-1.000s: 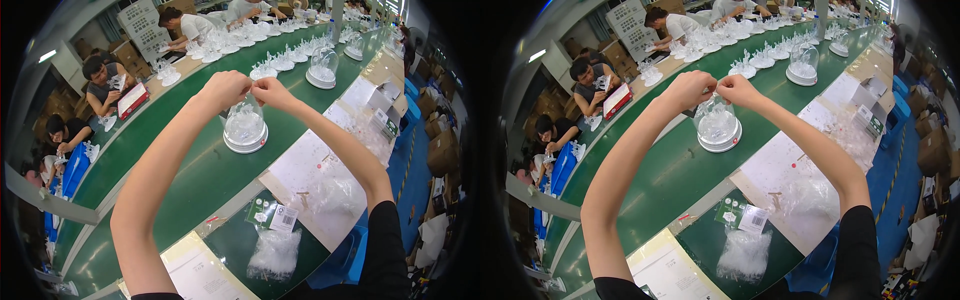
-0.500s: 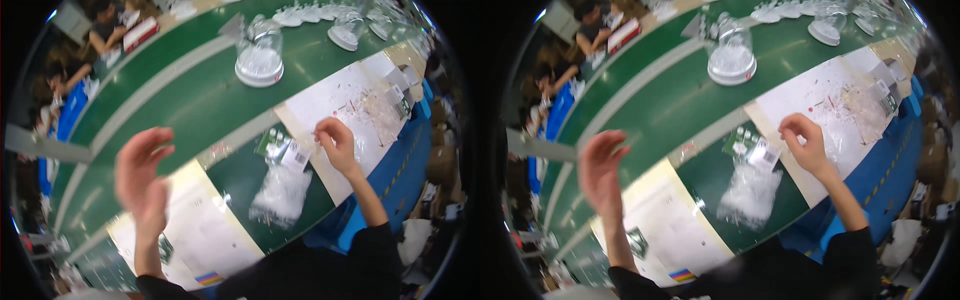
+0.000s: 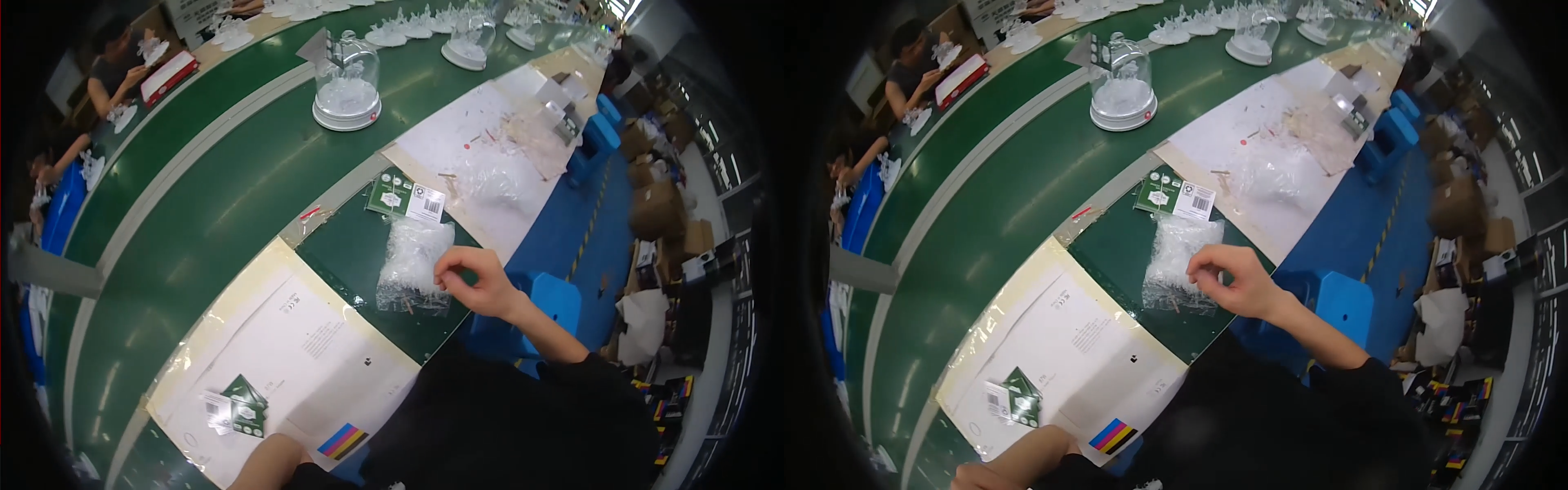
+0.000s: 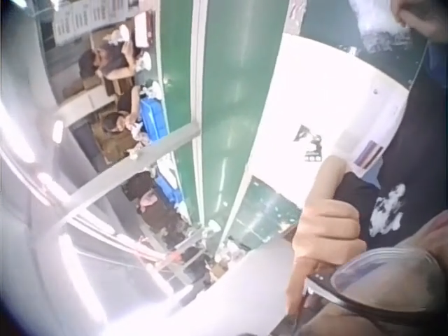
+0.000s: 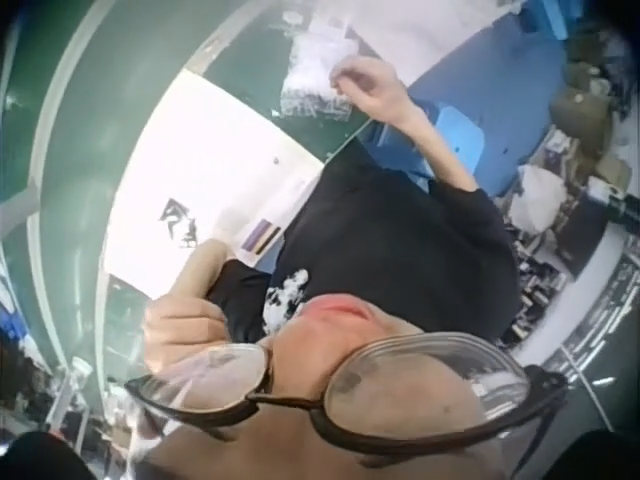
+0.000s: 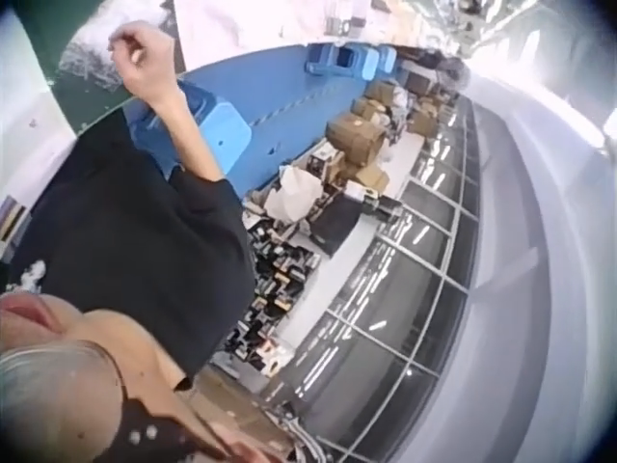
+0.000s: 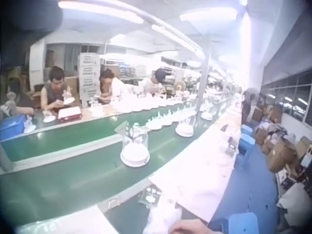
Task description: The recorder is packing small green circuit boards into plastic bags and placing them into clear plastic dome enclosures on an assembly line.
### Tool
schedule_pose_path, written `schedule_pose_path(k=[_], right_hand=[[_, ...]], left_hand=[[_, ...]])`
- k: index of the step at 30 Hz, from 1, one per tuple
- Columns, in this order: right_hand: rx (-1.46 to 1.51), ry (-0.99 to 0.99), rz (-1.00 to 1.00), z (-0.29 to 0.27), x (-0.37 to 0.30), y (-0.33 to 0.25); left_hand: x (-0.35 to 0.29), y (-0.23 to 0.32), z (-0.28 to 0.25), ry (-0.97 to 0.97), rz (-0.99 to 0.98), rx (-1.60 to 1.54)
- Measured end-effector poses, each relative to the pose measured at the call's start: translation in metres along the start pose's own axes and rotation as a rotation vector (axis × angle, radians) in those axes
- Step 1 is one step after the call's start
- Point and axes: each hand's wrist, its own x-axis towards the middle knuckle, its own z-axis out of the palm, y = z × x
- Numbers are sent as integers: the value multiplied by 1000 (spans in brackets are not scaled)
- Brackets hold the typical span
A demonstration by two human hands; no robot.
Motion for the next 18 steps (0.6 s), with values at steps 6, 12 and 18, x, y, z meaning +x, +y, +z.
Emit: schedule_pose_path(k=[6, 12, 18], right_hand=[[-111, -109, 15, 15, -9, -29], [-194, -354, 6, 46, 1, -38], [-294, -391, -30, 41, 14, -58]], left_hand=[[-18, 13, -8, -194, 135, -447], [-37, 24, 8, 225, 281, -504], [-77, 54, 29, 605, -143, -648]])
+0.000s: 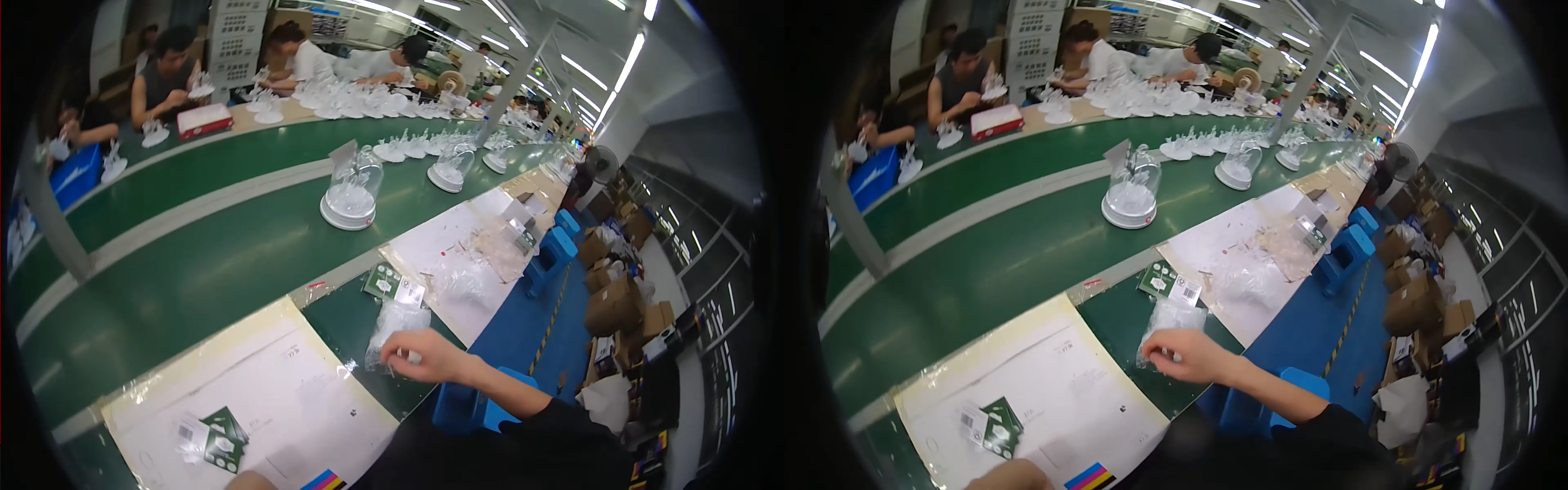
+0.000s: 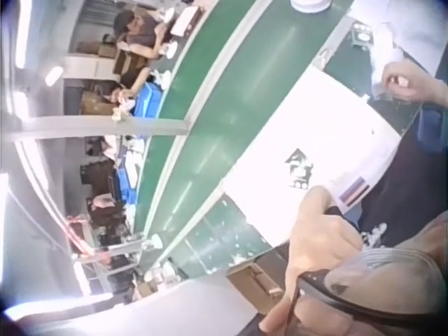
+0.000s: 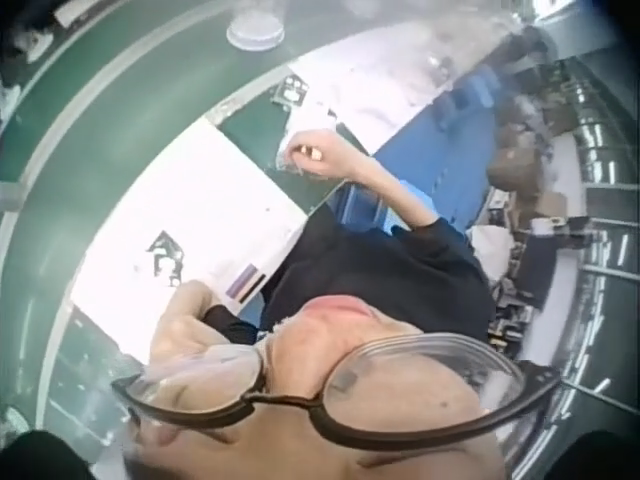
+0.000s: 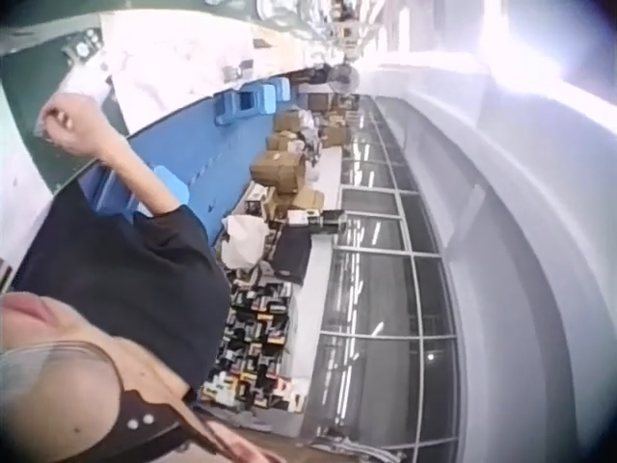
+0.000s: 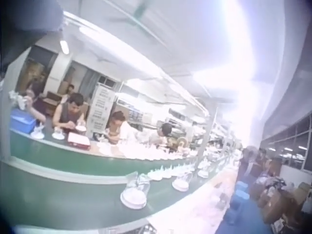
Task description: The recorder is packing small green circuit boards into plastic bags and placing them into clear plastic dome enclosures on an assembly line.
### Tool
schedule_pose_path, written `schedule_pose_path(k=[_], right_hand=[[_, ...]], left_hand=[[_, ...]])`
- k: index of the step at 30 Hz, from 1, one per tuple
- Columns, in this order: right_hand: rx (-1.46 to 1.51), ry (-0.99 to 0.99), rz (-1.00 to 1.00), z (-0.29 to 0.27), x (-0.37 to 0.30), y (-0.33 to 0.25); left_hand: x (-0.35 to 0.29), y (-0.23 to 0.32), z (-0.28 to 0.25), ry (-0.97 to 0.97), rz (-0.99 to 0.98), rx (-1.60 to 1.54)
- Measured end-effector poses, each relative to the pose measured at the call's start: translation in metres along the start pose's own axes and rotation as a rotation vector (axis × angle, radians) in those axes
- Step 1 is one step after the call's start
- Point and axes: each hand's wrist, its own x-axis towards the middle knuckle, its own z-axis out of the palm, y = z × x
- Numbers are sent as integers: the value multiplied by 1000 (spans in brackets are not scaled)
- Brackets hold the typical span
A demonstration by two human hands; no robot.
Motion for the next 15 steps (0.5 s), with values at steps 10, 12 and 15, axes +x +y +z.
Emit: schedule_pose_path(k=[10, 12, 15], right_hand=[[-494, 369, -22, -65, 109, 125], [-533, 301, 59, -63, 120, 141], [-610, 143, 191, -50, 120, 137]], left_hand=[[-9, 3, -20, 294, -285, 139], [-8, 4, -27, 224, -247, 288], [-13, 7, -31, 98, -164, 505]])
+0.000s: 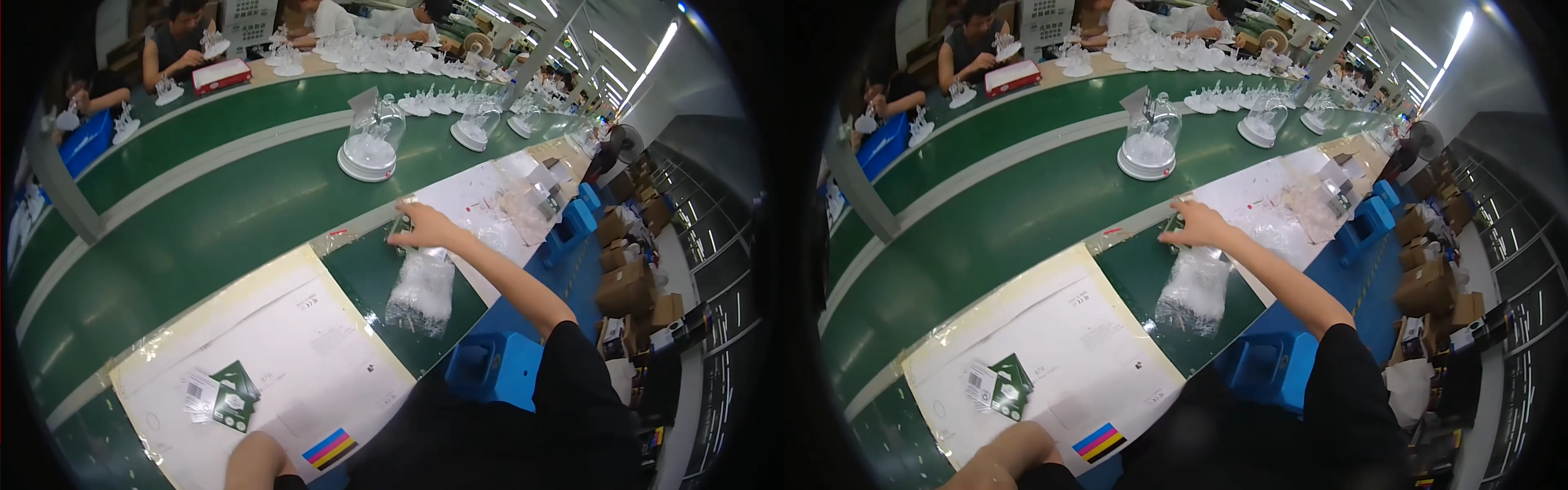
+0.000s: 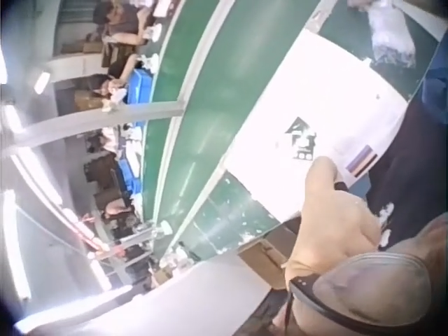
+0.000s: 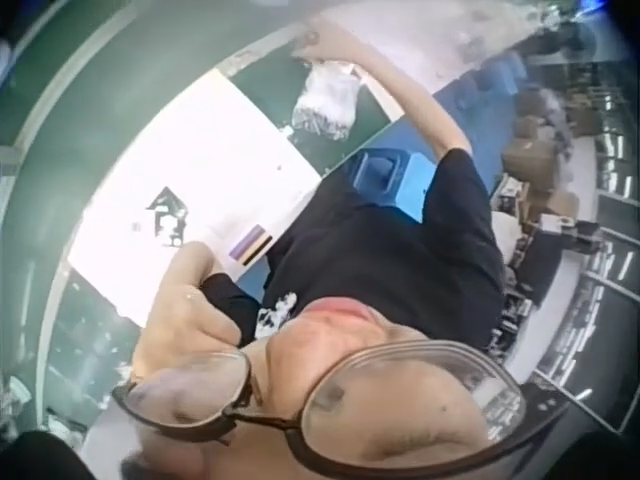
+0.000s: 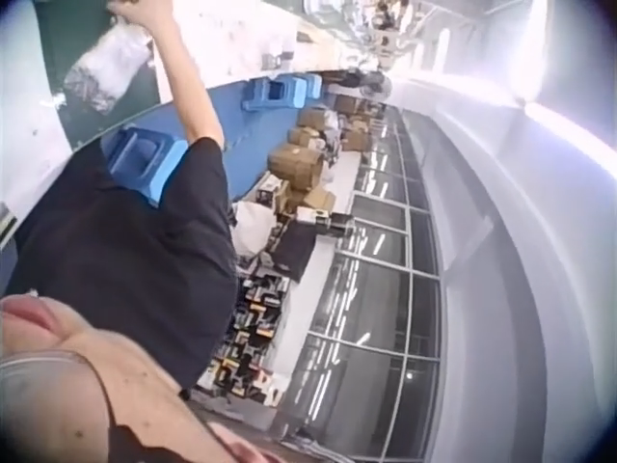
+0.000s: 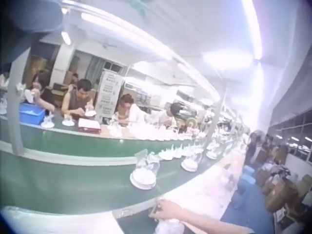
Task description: The recorder is packing small green circuit boards into plastic bags and placing them into clear plastic dome enclosures on an assembly line.
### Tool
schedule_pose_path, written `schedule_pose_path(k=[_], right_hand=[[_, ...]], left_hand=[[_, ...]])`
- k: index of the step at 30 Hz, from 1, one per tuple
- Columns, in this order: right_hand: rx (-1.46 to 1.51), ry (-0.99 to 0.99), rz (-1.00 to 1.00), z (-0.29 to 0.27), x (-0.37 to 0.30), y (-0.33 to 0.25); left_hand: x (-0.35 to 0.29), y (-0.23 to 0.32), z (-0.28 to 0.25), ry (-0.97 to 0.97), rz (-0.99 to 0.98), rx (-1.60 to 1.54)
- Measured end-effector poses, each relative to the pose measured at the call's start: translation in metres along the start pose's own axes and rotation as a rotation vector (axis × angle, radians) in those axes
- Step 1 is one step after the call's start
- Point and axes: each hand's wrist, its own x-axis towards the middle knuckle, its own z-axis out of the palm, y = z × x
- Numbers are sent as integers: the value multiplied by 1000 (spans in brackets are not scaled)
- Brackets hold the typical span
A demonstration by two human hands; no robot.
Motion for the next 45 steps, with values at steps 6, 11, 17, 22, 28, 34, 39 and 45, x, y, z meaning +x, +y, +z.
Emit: schedule_pose_path(k=[6, 11, 17, 22, 28, 34, 39, 45], right_hand=[[-7, -81, -57, 32, -16, 11], [54, -62, -85, 20, -9, 2], [135, -124, -20, -26, -11, -9], [233, -159, -191, -15, -23, -2], [411, -236, -229, -16, -41, 2], [550, -4, -44, -10, -26, 23], [385, 0, -36, 9, -9, 30], [379, -105, 54, 5, 8, 10]], left_hand=[[7, -5, 0, -361, 390, 225], [4, -5, -5, -387, 552, 404], [72, -6, 7, -945, 523, -424], [98, -4, 22, -821, 736, -489], [100, 11, 27, -583, 665, -318], [106, -39, 56, -246, 823, 376], [112, -33, 98, -51, 866, 437], [113, -8, 83, -249, 655, 361]])
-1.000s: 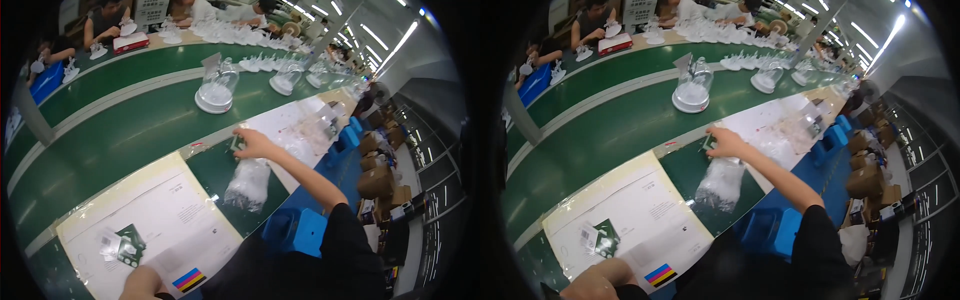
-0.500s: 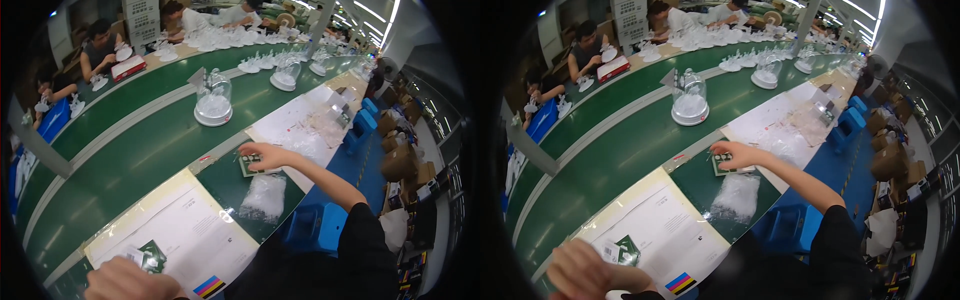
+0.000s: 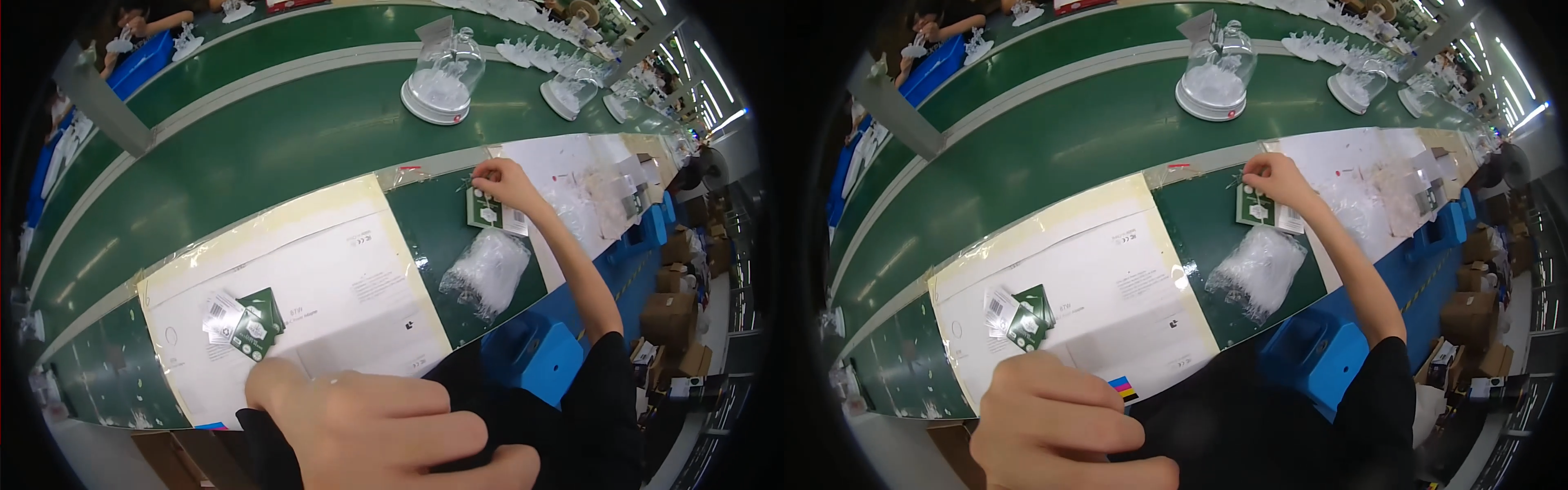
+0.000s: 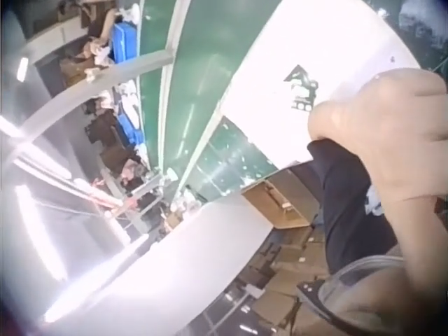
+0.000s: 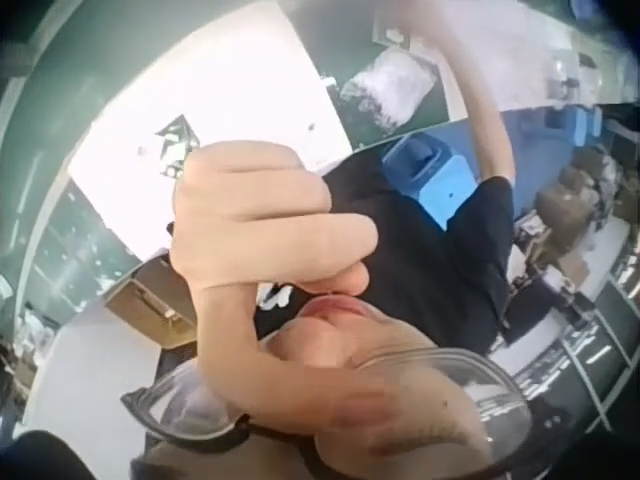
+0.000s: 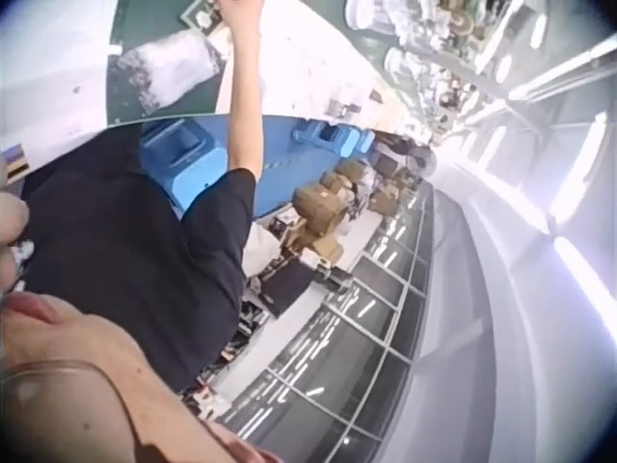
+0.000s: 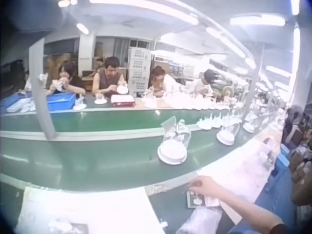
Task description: The recorder is packing small green circuit boards into plastic bags and placing them into clear plastic dome enclosures on an assembly line.
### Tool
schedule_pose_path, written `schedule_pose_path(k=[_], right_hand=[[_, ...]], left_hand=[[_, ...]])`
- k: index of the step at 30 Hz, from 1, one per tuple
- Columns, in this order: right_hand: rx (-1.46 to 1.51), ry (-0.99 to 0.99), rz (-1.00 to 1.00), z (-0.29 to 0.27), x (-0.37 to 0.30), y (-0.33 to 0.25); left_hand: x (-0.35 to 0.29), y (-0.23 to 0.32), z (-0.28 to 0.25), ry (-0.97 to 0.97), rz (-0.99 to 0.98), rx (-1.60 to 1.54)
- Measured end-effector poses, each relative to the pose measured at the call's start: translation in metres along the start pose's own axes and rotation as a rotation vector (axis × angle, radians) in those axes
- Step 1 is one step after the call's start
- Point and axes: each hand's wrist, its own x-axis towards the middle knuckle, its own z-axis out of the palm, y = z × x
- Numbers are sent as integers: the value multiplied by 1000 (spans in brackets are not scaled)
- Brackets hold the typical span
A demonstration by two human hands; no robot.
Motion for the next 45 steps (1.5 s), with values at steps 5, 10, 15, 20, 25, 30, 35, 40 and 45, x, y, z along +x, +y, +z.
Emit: schedule_pose_path(k=[5, 10, 15, 20, 25, 30, 35, 40, 45], right_hand=[[63, 228, -141, 12, 3, 17], [353, 217, -53, 26, -8, 17], [559, 183, -80, 26, -8, 1], [537, 207, -125, 20, -9, 14], [395, 276, -251, 16, -15, 9], [407, 302, -284, 15, -14, 2], [583, 242, -129, 18, -8, 7], [1120, 118, 145, 21, -4, 12], [1196, 201, 68, 12, -4, -1]], left_hand=[[-2, -5, -4, -10, 53, 87], [-5, -18, -10, -94, 195, 424], [-11, -33, -21, -292, 175, 462], [-8, -74, -11, -133, 7, 443], [-7, -124, 9, -258, -381, 419], [-41, -206, 35, -326, -530, 297], [-85, -268, 51, -132, -523, 292], [-97, -276, 52, -61, -651, 261], [-91, -272, 47, 50, -718, 177]])
